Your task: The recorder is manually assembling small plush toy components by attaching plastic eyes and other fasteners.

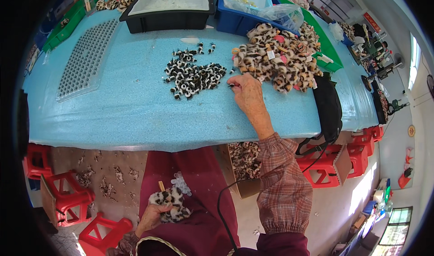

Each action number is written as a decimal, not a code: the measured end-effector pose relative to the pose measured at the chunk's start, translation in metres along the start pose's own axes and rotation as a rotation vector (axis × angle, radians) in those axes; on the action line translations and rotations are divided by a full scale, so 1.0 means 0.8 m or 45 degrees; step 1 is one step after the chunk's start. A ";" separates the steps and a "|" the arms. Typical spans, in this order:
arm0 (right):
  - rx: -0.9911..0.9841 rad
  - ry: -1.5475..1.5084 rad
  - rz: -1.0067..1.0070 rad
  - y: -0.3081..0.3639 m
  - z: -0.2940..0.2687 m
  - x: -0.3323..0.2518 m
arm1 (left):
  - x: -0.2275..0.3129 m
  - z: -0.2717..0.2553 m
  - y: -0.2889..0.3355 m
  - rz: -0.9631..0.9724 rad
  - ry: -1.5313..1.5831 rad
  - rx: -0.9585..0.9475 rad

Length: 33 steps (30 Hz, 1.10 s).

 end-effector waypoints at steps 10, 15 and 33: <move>-0.070 -0.865 0.199 0.062 -0.041 -0.053 | 0.021 0.025 0.001 -0.006 0.072 0.063; -0.455 -1.361 0.613 0.203 0.038 -0.110 | 0.010 -0.002 -0.001 0.092 0.126 0.222; -0.817 -1.412 0.879 0.338 0.120 -0.155 | 0.026 0.031 0.007 0.364 -0.110 0.082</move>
Point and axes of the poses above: each hand's wrist, its own y-axis away from the middle knuckle, its own z-axis out of the palm, x = y × z, the point moved 10 cm from there along -y, towards the middle knuckle, and after that the axes turned 3 degrees about y, right-handed, at the moved point
